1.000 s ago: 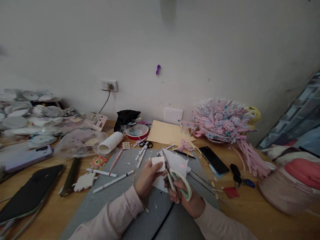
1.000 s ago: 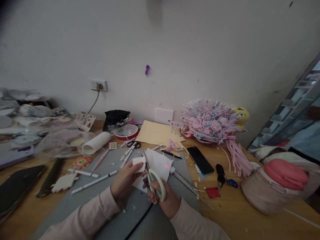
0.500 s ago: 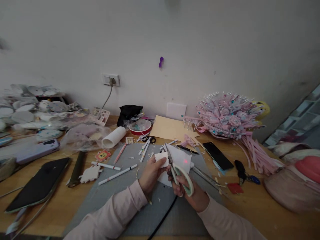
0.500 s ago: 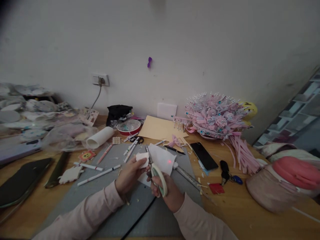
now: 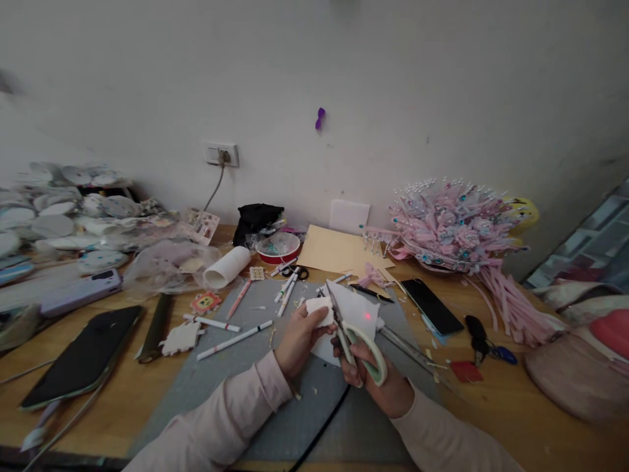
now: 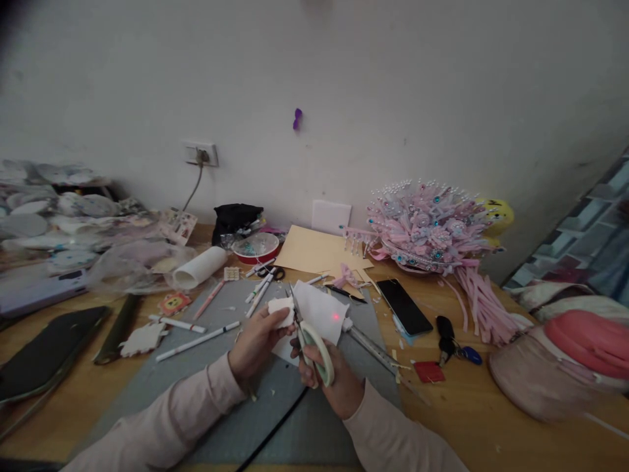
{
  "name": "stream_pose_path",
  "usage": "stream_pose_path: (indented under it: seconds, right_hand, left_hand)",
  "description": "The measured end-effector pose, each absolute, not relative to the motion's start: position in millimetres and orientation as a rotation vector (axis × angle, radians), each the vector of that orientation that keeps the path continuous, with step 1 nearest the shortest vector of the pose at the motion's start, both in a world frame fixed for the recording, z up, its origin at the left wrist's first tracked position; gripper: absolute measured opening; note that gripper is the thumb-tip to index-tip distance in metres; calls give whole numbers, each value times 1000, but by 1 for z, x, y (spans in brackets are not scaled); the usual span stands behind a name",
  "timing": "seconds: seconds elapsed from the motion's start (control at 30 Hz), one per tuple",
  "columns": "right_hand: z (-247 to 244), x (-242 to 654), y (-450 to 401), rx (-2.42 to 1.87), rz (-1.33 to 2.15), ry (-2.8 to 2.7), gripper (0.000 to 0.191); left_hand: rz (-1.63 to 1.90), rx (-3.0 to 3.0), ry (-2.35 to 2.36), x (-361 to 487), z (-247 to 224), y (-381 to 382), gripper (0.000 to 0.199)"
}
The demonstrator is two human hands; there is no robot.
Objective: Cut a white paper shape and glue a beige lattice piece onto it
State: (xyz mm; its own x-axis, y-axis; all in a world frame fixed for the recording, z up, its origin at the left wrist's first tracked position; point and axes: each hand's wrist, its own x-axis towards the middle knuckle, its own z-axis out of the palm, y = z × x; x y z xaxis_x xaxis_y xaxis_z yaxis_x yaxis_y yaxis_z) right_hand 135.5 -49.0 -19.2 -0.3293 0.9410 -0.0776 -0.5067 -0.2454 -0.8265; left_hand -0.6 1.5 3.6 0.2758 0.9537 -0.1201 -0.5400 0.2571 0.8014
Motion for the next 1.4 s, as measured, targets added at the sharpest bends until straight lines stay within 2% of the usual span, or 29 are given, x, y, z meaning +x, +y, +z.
stream_pose_path:
  seconds: [0.37, 0.57, 0.63, 0.73, 0.87, 1.03, 1.13, 1.3, 1.4]
  right_hand:
    - [-20, 136, -50, -766, 1718, -876, 29]
    - [-31, 140, -38, -1058, 1627, -1131, 47]
    - [-29, 140, -35, -1219, 1463, -1327, 46]
    - [-24, 135, -36, -1462, 1117, -1628, 34]
    - [-22, 118, -38, -1731, 842, -1872, 23]
    - [-10, 106, -33, -1668, 548, -1973, 19]
    - [0, 106, -27, -1427, 602, -1930, 23]
    - [2, 112, -14, -1250, 1178, -1363, 40]
    - [1, 115, -11, -1184, 1312, -1155, 38]
  left_hand:
    - [1161, 731, 713, -2, 3, 4, 26]
    - [1285, 723, 771, -1, -1, 6, 27]
    - [1341, 728, 773, -2, -2, 8, 28]
    - [1406, 759, 779, -3, -1, 10, 30]
    - [1435, 782, 856, -5, 1, 12, 31]
    - [1397, 955, 942, -7, -3, 17, 24]
    - [1418, 1143, 1011, -9, -8, 19, 20]
    - [1401, 1810, 1138, -17, -11, 18, 10]
    - [1239, 2191, 1057, -22, -10, 18, 16]
